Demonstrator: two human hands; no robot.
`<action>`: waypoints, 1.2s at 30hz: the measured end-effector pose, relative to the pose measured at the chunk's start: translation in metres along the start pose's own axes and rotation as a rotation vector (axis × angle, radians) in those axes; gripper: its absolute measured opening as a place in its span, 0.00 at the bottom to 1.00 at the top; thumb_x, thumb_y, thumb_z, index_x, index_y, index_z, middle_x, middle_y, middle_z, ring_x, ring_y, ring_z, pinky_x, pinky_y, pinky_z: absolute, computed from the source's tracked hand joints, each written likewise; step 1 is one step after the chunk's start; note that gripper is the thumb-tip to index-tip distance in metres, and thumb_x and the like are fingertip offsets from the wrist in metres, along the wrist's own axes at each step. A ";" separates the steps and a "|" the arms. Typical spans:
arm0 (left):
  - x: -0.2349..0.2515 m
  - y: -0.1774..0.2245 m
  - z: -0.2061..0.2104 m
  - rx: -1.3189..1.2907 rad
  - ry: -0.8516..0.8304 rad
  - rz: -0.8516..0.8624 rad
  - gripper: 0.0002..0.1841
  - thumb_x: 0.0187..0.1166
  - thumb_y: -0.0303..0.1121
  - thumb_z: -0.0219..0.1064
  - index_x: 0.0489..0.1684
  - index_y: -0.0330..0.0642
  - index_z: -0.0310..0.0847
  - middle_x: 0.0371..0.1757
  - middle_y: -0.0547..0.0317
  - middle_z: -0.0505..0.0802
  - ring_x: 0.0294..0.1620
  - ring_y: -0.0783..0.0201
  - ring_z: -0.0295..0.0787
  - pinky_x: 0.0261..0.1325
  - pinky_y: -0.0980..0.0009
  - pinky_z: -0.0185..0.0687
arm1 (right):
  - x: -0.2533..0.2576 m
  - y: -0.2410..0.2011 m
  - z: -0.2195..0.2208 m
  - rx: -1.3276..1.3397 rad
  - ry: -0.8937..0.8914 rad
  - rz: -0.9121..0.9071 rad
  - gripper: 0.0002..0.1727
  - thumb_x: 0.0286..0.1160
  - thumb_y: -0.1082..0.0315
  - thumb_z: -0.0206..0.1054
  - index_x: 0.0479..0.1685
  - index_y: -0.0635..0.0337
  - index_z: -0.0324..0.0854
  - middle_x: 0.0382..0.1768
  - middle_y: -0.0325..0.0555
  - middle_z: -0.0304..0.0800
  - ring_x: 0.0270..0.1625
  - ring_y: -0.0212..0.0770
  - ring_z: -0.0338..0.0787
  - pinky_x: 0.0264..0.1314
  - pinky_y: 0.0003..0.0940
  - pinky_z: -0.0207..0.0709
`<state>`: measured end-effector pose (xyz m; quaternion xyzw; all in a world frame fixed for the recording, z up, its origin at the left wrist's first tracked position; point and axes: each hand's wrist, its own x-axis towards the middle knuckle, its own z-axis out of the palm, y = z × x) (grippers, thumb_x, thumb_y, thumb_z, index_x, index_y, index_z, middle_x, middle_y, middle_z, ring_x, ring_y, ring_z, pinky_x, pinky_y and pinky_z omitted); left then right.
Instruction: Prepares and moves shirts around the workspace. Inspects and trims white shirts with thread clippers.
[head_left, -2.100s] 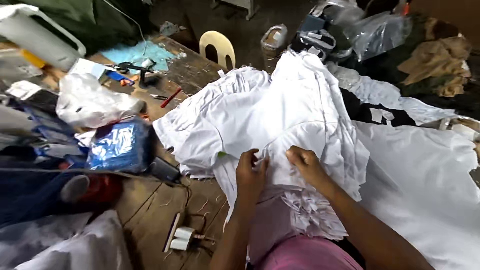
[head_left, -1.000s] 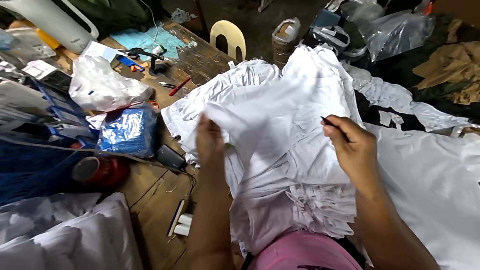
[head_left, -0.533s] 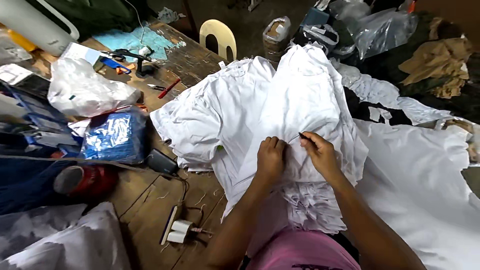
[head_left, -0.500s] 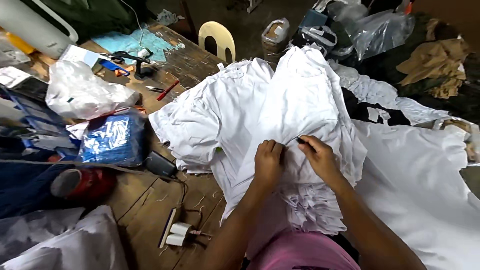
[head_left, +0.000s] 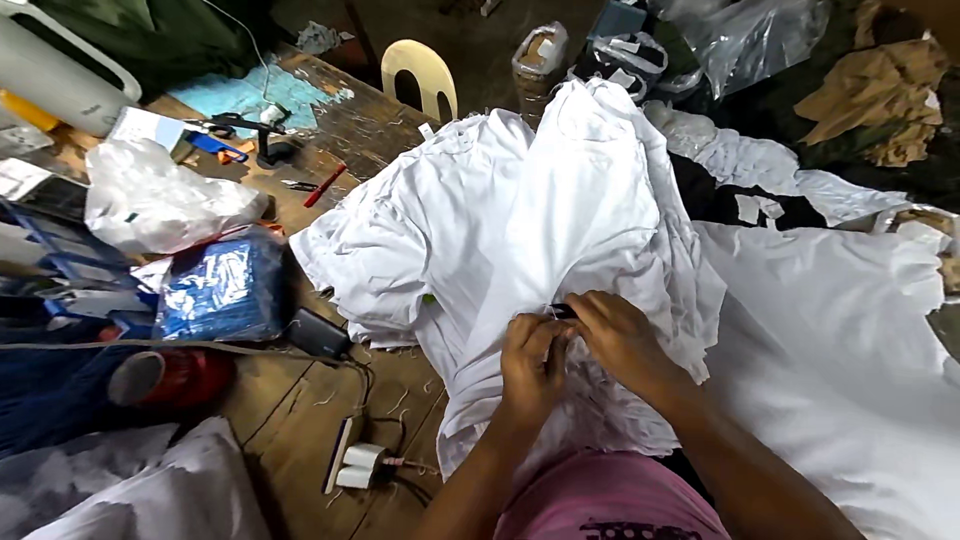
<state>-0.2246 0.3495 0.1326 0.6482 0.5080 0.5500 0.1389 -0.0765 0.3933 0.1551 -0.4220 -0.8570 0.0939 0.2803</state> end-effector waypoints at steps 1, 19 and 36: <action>-0.001 0.002 0.004 0.015 -0.012 -0.005 0.09 0.76 0.29 0.68 0.33 0.33 0.92 0.37 0.48 0.93 0.43 0.62 0.90 0.54 0.73 0.84 | 0.002 0.000 0.004 0.008 0.012 0.014 0.13 0.75 0.73 0.66 0.53 0.68 0.90 0.39 0.59 0.93 0.40 0.58 0.95 0.43 0.51 0.87; 0.074 -0.058 -0.077 -0.033 0.245 -0.294 0.22 0.87 0.33 0.61 0.75 0.29 0.71 0.73 0.51 0.85 0.69 0.67 0.84 0.73 0.65 0.79 | -0.004 0.039 -0.030 0.383 0.268 0.289 0.15 0.86 0.67 0.59 0.53 0.72 0.85 0.37 0.50 0.88 0.34 0.30 0.85 0.41 0.25 0.81; 0.034 -0.018 0.015 0.227 -0.116 -0.127 0.08 0.76 0.28 0.71 0.41 0.31 0.92 0.36 0.46 0.93 0.38 0.54 0.93 0.46 0.61 0.90 | 0.008 0.034 0.008 0.359 0.096 0.325 0.14 0.84 0.68 0.63 0.57 0.70 0.86 0.46 0.56 0.91 0.43 0.45 0.92 0.49 0.42 0.86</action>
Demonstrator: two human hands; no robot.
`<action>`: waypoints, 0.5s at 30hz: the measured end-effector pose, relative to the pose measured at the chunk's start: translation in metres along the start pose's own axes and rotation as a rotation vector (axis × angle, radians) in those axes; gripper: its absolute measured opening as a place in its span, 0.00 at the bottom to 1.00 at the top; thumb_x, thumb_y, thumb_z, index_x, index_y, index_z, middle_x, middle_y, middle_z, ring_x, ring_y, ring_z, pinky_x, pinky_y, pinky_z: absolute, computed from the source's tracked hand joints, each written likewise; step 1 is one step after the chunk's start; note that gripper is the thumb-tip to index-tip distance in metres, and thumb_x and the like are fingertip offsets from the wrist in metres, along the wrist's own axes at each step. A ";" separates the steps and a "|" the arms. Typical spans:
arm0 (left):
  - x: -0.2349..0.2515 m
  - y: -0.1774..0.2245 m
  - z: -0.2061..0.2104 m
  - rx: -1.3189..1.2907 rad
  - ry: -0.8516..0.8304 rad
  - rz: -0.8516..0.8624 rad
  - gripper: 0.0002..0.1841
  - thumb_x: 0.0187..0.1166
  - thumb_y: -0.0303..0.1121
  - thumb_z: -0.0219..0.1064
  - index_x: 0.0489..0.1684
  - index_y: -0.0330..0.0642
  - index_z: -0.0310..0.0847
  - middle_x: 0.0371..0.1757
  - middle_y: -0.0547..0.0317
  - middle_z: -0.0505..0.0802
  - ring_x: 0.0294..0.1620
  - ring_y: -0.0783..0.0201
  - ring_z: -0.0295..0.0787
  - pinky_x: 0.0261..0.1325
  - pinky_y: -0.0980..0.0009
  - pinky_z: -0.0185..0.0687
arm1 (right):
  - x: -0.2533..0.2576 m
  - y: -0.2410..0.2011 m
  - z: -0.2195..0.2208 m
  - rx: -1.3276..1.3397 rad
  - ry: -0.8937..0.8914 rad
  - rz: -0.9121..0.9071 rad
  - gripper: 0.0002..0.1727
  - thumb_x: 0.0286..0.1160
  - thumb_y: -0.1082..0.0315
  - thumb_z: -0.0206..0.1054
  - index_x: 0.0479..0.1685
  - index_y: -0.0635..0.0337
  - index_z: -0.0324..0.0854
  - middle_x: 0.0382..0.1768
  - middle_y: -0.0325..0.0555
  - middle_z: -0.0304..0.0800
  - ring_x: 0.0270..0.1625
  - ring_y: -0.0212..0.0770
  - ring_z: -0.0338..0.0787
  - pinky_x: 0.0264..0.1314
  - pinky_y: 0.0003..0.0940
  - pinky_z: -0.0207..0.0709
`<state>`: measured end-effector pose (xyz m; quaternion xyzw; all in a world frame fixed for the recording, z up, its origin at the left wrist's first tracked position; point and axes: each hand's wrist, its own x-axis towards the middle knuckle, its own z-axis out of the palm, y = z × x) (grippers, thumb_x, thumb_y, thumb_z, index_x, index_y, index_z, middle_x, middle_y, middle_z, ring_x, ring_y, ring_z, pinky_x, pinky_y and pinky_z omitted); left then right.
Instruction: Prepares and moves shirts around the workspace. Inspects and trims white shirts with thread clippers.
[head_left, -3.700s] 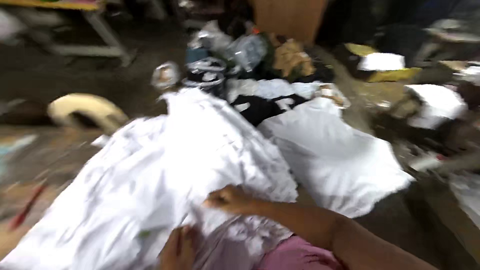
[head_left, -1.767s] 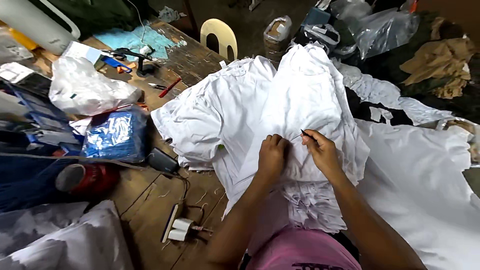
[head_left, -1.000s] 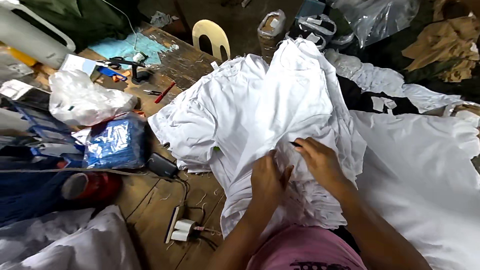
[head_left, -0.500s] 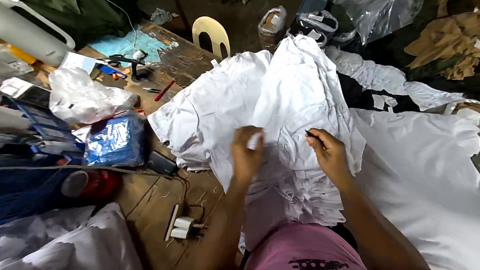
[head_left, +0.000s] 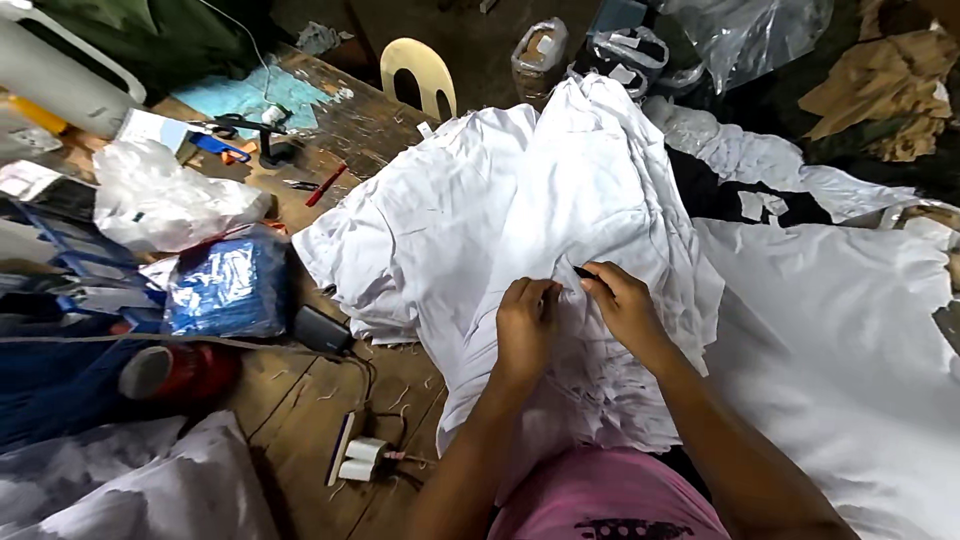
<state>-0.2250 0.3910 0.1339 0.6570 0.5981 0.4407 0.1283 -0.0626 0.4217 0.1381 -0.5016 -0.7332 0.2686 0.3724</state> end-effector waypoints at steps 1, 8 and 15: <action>0.007 0.000 0.005 0.031 -0.045 -0.025 0.11 0.76 0.29 0.72 0.47 0.31 0.91 0.41 0.42 0.92 0.43 0.48 0.92 0.49 0.54 0.89 | 0.002 0.001 0.005 0.031 0.004 0.022 0.14 0.84 0.69 0.63 0.58 0.71 0.86 0.47 0.58 0.92 0.45 0.46 0.92 0.51 0.43 0.86; 0.009 -0.012 -0.001 0.039 0.051 -0.070 0.06 0.77 0.24 0.66 0.39 0.30 0.89 0.36 0.45 0.90 0.36 0.56 0.90 0.43 0.63 0.88 | 0.001 -0.001 0.007 -0.144 -0.185 0.009 0.18 0.87 0.65 0.59 0.61 0.71 0.85 0.55 0.62 0.92 0.57 0.58 0.93 0.64 0.53 0.83; 0.000 -0.007 0.000 0.079 0.068 0.003 0.07 0.75 0.27 0.69 0.38 0.31 0.90 0.37 0.46 0.90 0.39 0.54 0.90 0.46 0.63 0.88 | 0.010 -0.006 0.025 -0.270 -0.103 -0.106 0.13 0.83 0.70 0.63 0.54 0.68 0.88 0.42 0.61 0.92 0.45 0.60 0.94 0.50 0.56 0.87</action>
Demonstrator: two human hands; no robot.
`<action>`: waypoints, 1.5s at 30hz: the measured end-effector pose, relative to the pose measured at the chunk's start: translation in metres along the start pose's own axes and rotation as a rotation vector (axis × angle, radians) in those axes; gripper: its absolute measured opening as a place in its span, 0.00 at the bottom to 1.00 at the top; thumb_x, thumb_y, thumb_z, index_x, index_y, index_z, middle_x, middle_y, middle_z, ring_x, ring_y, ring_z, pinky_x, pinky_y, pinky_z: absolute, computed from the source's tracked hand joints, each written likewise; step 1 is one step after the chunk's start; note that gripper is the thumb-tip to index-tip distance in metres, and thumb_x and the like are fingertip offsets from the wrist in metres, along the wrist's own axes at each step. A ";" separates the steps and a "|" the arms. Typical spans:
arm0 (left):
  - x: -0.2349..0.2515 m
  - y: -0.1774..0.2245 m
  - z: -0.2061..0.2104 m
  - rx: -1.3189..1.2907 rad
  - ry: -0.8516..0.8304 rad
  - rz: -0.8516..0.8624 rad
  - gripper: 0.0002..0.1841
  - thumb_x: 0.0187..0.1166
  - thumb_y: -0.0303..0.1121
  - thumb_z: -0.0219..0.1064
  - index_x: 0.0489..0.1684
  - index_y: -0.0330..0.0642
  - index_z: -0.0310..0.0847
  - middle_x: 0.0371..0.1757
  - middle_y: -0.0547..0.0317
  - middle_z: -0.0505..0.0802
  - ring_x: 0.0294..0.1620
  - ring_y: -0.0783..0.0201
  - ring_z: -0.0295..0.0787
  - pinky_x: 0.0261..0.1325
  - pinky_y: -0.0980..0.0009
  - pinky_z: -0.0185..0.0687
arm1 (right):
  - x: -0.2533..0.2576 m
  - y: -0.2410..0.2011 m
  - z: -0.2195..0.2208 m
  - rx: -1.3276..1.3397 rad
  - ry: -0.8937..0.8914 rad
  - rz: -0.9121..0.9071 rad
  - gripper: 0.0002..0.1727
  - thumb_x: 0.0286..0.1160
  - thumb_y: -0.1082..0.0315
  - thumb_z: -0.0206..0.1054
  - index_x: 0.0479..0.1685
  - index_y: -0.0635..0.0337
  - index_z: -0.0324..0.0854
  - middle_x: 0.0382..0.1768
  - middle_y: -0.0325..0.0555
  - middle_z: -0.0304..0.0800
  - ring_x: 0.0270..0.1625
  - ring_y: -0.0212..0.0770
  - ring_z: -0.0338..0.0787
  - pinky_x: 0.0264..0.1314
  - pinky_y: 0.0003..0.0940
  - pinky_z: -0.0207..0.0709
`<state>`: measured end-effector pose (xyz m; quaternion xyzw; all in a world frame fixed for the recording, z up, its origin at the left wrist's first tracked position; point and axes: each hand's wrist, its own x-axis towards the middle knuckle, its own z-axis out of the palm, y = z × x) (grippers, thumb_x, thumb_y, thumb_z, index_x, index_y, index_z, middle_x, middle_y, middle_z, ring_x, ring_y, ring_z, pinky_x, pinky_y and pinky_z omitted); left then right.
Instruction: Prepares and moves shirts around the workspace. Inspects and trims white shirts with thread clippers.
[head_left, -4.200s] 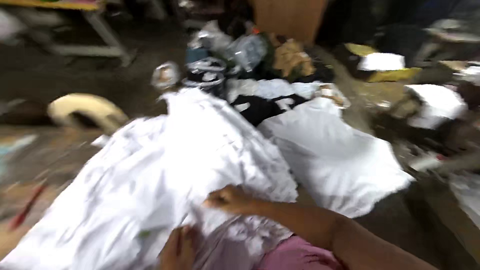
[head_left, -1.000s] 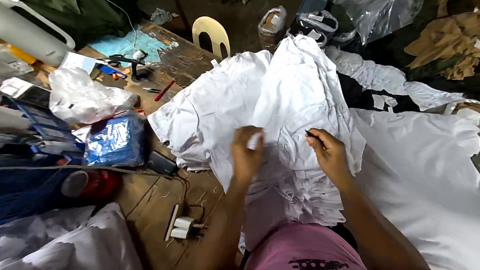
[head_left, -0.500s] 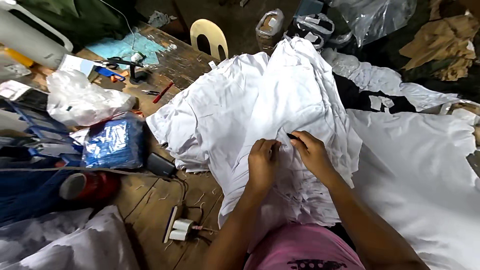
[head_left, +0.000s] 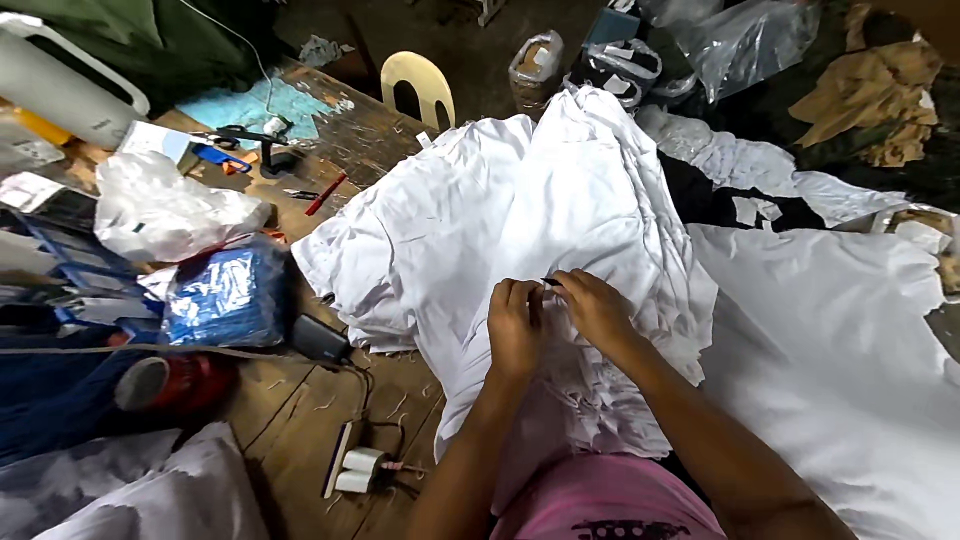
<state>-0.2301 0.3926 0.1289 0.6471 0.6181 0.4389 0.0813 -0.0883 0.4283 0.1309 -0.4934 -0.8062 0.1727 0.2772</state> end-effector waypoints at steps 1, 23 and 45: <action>-0.002 0.005 -0.003 0.034 -0.089 -0.002 0.09 0.75 0.30 0.70 0.40 0.31 0.90 0.39 0.43 0.92 0.42 0.49 0.91 0.48 0.57 0.88 | 0.000 0.003 -0.003 0.062 0.020 0.024 0.13 0.83 0.70 0.63 0.55 0.69 0.88 0.42 0.60 0.92 0.45 0.58 0.94 0.51 0.55 0.87; -0.010 0.007 0.015 0.085 -0.299 0.141 0.12 0.76 0.33 0.69 0.43 0.32 0.93 0.46 0.39 0.94 0.49 0.39 0.91 0.51 0.44 0.83 | -0.022 0.027 -0.020 0.326 0.139 0.125 0.15 0.86 0.68 0.60 0.57 0.71 0.86 0.41 0.55 0.92 0.38 0.39 0.90 0.45 0.33 0.85; -0.005 0.018 -0.003 0.082 -0.195 -0.039 0.20 0.73 0.40 0.76 0.51 0.29 0.88 0.51 0.34 0.90 0.52 0.39 0.90 0.55 0.46 0.87 | -0.015 0.022 -0.022 0.486 0.020 0.182 0.18 0.85 0.68 0.64 0.64 0.72 0.80 0.44 0.55 0.91 0.39 0.38 0.90 0.47 0.34 0.85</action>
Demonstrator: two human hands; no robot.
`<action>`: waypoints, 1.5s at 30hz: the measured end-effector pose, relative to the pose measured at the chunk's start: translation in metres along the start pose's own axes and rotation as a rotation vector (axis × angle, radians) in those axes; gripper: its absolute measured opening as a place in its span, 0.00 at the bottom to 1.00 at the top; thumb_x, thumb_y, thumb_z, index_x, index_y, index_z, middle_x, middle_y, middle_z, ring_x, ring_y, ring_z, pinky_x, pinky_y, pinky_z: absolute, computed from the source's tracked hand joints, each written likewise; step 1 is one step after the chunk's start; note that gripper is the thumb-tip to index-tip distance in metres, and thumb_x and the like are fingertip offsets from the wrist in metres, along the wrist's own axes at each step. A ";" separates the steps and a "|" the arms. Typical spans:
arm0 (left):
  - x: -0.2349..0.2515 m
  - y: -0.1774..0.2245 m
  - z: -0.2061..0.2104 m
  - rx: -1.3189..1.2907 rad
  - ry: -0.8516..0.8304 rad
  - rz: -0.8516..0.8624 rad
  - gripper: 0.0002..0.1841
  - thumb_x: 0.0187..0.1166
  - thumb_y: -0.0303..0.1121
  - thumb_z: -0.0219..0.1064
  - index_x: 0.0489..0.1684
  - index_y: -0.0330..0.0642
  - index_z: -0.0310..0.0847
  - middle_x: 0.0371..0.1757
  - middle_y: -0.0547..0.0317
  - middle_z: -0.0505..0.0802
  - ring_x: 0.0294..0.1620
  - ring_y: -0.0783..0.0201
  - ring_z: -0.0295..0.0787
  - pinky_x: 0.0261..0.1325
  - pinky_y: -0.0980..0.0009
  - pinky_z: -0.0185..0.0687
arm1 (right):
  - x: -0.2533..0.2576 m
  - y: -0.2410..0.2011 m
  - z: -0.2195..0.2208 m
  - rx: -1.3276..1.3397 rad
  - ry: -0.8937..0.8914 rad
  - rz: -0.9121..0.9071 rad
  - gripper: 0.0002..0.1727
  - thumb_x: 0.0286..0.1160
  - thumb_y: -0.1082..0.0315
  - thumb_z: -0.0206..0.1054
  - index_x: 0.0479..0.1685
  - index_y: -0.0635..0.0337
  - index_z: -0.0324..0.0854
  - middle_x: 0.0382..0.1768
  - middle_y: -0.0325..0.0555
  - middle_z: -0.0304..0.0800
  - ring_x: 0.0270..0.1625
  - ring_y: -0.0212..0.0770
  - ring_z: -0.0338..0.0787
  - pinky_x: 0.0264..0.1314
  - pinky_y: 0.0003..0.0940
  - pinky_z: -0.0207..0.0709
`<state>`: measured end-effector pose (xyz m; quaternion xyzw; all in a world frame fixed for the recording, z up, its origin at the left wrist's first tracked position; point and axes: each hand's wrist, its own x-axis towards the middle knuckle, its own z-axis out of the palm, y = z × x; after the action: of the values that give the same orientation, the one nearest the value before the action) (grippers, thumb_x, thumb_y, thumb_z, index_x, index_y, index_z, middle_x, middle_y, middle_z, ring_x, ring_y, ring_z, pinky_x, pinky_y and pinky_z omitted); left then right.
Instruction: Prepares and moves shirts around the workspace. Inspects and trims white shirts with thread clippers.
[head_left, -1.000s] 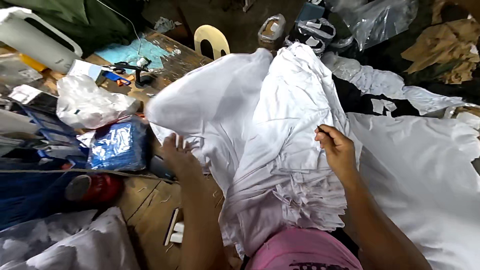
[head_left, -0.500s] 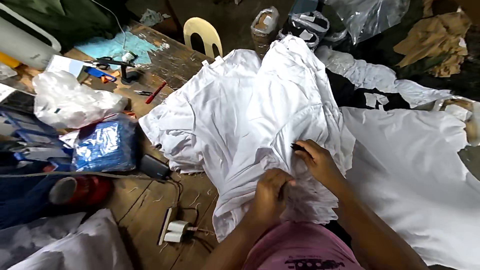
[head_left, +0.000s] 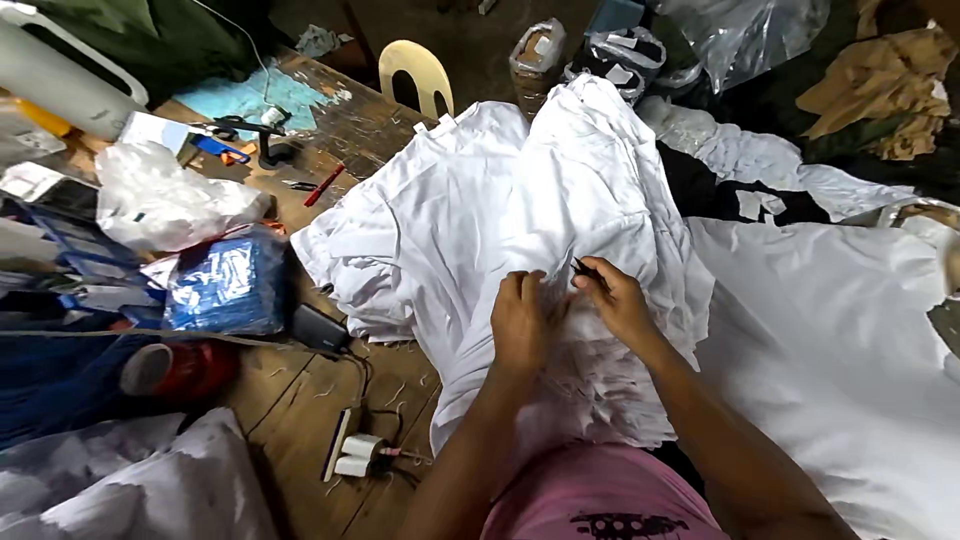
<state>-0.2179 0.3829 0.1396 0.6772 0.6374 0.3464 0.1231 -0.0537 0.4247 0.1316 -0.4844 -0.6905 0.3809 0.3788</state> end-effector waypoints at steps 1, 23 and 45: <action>0.005 -0.008 0.008 0.034 -0.033 -0.009 0.17 0.75 0.35 0.73 0.52 0.28 0.87 0.52 0.33 0.90 0.54 0.37 0.90 0.56 0.44 0.86 | 0.000 0.003 0.005 0.012 0.011 0.017 0.18 0.85 0.66 0.63 0.64 0.72 0.80 0.43 0.54 0.91 0.39 0.37 0.89 0.47 0.33 0.84; -0.024 0.005 -0.012 0.041 0.065 0.060 0.14 0.79 0.35 0.66 0.33 0.31 0.90 0.29 0.47 0.92 0.29 0.53 0.92 0.33 0.60 0.88 | 0.004 -0.026 0.018 -0.440 0.039 -0.264 0.12 0.82 0.70 0.64 0.52 0.67 0.89 0.37 0.57 0.91 0.39 0.56 0.94 0.43 0.52 0.88; -0.014 -0.014 0.013 -0.029 -0.073 0.084 0.11 0.74 0.33 0.71 0.40 0.32 0.93 0.47 0.38 0.93 0.52 0.38 0.90 0.55 0.44 0.83 | -0.012 0.001 -0.002 -0.225 -0.033 -0.106 0.17 0.86 0.67 0.60 0.59 0.72 0.86 0.47 0.59 0.92 0.48 0.49 0.93 0.56 0.44 0.87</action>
<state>-0.2193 0.3756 0.1172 0.7137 0.5984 0.3355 0.1414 -0.0483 0.4136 0.1300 -0.4802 -0.7597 0.2882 0.3305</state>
